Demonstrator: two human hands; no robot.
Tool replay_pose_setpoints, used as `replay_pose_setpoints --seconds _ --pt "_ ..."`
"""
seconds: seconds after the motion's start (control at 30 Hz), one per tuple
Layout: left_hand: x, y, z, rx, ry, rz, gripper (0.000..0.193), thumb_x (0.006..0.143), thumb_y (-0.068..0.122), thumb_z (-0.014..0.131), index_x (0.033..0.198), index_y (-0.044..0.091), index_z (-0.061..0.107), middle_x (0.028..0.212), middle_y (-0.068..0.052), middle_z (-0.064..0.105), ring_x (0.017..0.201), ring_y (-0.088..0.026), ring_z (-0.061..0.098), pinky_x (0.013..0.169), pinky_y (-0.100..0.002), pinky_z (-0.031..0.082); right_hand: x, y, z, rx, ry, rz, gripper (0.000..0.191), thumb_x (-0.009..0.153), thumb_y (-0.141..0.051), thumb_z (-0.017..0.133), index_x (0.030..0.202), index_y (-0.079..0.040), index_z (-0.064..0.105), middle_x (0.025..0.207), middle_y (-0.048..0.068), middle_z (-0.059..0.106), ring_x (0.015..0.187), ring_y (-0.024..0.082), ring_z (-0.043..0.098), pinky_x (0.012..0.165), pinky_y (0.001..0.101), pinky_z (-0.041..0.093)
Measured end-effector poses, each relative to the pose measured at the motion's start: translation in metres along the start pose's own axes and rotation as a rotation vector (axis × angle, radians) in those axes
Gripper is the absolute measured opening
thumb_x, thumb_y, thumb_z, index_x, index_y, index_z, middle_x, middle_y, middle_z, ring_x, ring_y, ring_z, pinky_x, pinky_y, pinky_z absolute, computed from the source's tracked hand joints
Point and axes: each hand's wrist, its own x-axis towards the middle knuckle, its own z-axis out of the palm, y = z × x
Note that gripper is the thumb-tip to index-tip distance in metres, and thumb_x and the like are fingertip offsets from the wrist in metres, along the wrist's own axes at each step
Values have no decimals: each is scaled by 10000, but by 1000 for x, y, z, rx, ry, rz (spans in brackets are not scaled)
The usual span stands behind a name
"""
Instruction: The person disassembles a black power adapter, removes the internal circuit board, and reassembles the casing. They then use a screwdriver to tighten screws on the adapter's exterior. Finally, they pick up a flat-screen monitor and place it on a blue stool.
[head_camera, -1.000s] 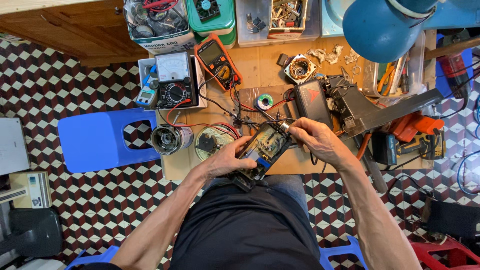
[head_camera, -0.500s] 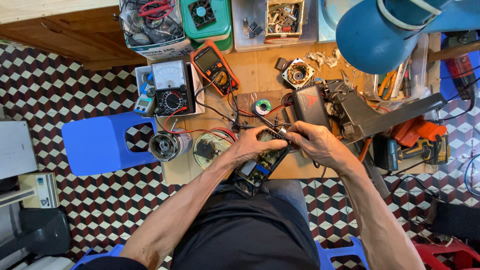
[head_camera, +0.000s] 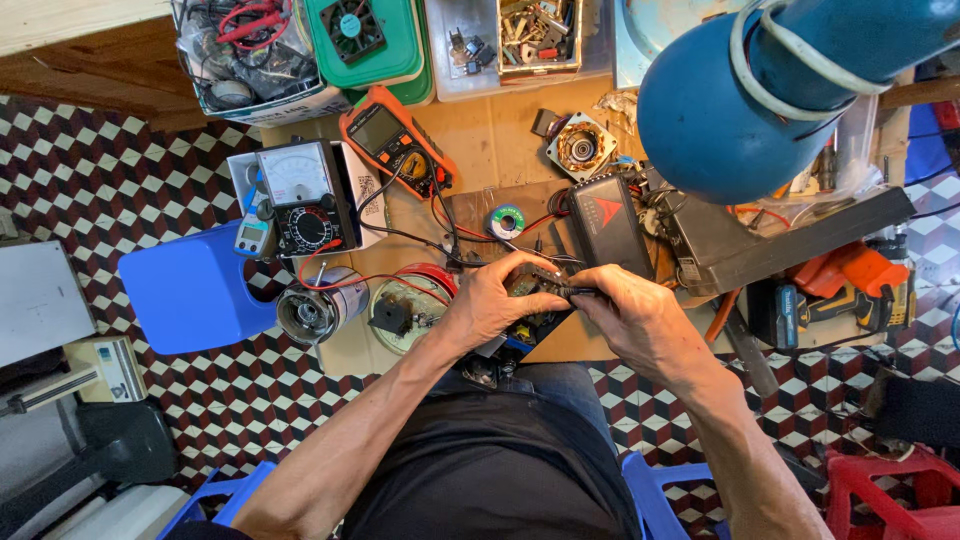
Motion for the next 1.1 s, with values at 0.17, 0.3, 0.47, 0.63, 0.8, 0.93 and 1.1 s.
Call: replay_pose_setpoints --seconds 0.17,0.3,0.47,0.63,0.8,0.93,1.1 --pt "13 -2 -1 -15 -31 -75 459 782 338 879 1155 120 727 1094 -17 774 1023 -66 687 908 -269 557 12 5 -8 30 -60 111 223 902 -110 705 1109 -30 688 920 109 729 794 221 737 671 344 567" --pt "15 -5 -3 -27 -10 13 458 798 340 886 1166 115 731 1099 -16 782 1033 -70 692 929 -273 552 21 3 -11 75 -83 128 222 898 -102 708 1103 -20 684 901 104 725 764 229 735 659 350 564" --pt "13 -4 -9 19 28 63 498 777 340 891 1189 118 721 1107 5 770 1003 -65 713 885 -261 564 19 -2 -4 -14 -54 16 241 899 -104 707 1113 -13 646 946 114 708 789 244 732 656 350 563" --pt "17 -3 -14 -21 -60 -160 489 768 339 876 1190 137 731 960 -19 786 858 -80 688 765 -281 564 24 4 0 -22 -115 118 231 902 -138 712 1096 -26 655 891 119 725 748 240 732 629 357 561" --pt "21 -4 -17 54 -67 -120 526 749 433 882 1161 141 733 911 -16 784 835 -83 714 731 -291 568 37 16 -8 81 -245 263 210 910 -174 700 1067 -35 689 826 109 766 725 181 758 640 343 573" --pt "22 -2 -18 173 -76 -165 536 733 508 852 1136 171 744 806 -40 765 742 -139 732 664 -328 559 40 18 -9 75 -290 317 219 899 -175 697 1077 -46 703 837 94 777 741 168 753 654 344 577" --pt "21 0 -21 249 -104 -180 521 729 537 837 1098 180 748 768 -75 746 750 -186 750 662 -364 554 44 25 -9 117 -385 469 196 914 -190 698 1048 -48 722 775 64 751 734 131 705 674 315 564"
